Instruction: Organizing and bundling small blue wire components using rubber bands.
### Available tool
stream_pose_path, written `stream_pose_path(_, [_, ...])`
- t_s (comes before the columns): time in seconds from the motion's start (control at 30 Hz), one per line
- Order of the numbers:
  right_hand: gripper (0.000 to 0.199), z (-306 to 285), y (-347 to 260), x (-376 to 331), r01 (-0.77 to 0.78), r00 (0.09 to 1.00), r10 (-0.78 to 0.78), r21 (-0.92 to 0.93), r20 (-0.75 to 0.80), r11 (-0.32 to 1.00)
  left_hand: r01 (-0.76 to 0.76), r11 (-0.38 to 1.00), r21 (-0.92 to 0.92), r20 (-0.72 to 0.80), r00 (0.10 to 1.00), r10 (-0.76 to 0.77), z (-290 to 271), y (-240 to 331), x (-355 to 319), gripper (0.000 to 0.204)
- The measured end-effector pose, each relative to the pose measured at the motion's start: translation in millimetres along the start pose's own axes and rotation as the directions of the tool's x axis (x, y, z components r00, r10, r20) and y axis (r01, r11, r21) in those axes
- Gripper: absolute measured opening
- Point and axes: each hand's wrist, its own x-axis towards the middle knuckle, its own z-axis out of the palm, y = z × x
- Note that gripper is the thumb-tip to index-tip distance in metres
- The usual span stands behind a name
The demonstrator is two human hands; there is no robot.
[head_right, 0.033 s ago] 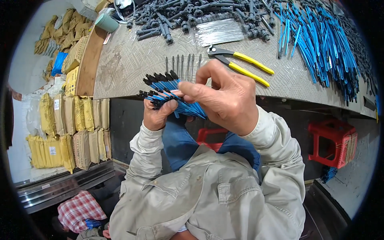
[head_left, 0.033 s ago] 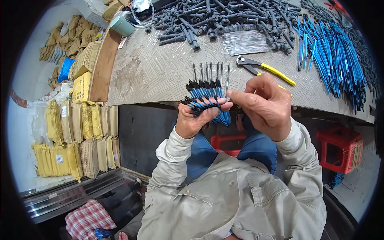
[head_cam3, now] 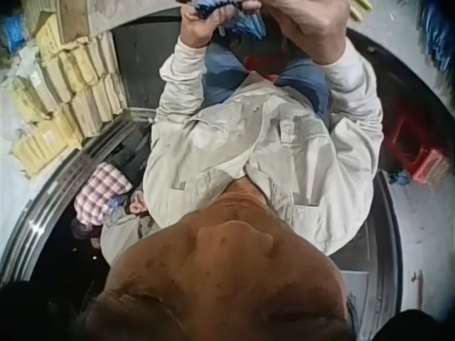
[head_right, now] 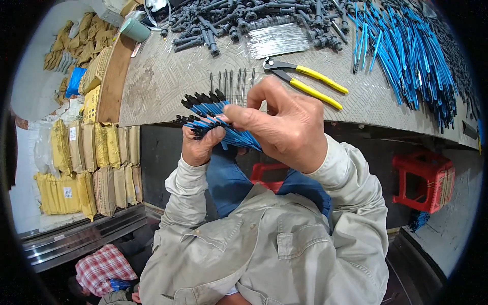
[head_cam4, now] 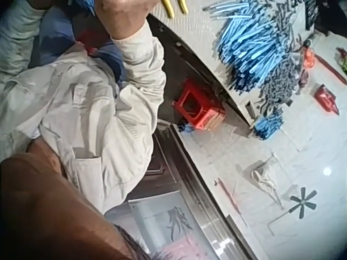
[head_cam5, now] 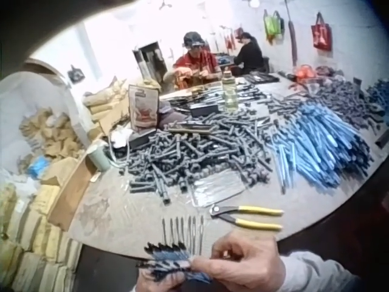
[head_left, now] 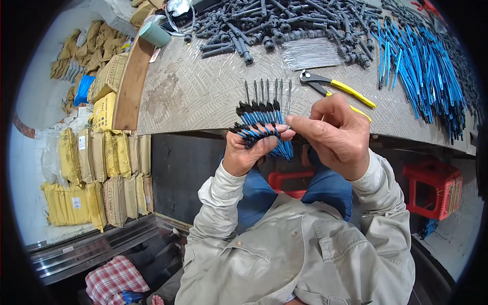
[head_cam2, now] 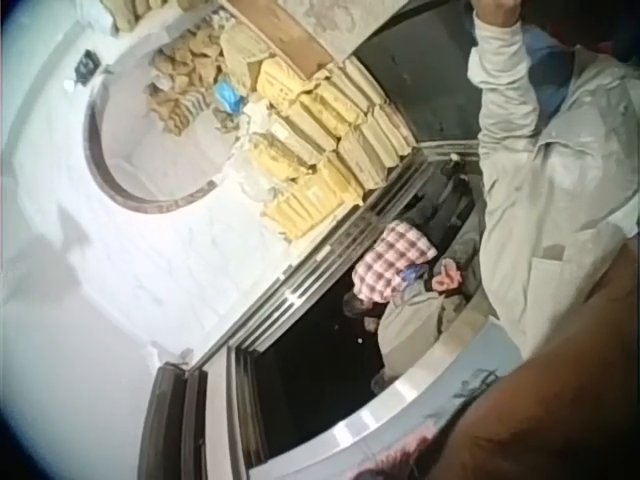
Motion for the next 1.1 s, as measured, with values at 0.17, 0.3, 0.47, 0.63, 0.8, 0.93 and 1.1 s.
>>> stream_pose_path(0.17, [0.020,-1,-3,4,0.000,1.000,0.000,0.021,-0.004,1.000,0.010,1.000,0.028,0.011,1.000,-0.010,1,2,1,0.023])
stream_pose_path(0.3, [0.023,-3,-7,9,0.018,1.000,-0.018,-0.008,0.006,1.000,0.027,0.996,0.084,0.010,1.000,-0.028,-3,2,0,0.025])
stream_pose_path(0.47, [0.024,-4,-7,9,0.047,0.999,-0.047,-0.053,-0.002,0.997,0.029,0.993,0.112,-0.004,1.000,-0.029,-3,2,-1,0.024])
stream_pose_path(0.63, [0.024,-5,-8,10,0.057,0.998,-0.056,-0.063,0.012,0.996,0.008,0.998,0.066,-0.019,1.000,-0.007,0,2,-1,0.018])
stream_pose_path(0.8, [0.023,-1,-9,12,0.080,0.997,-0.078,-0.084,0.029,0.993,-0.037,0.998,0.051,-0.004,0.999,0.037,0,1,0,0.013])
stream_pose_path(0.93, [0.022,2,-10,12,0.110,0.994,-0.108,-0.103,0.028,0.989,-0.063,0.996,0.063,0.013,0.998,0.062,0,0,2,0.012])
stream_pose_path(1.1, [0.020,-1,-11,14,0.139,0.990,-0.134,-0.134,0.045,0.981,-0.043,0.995,0.085,0.003,0.999,0.043,-1,2,0,0.014])
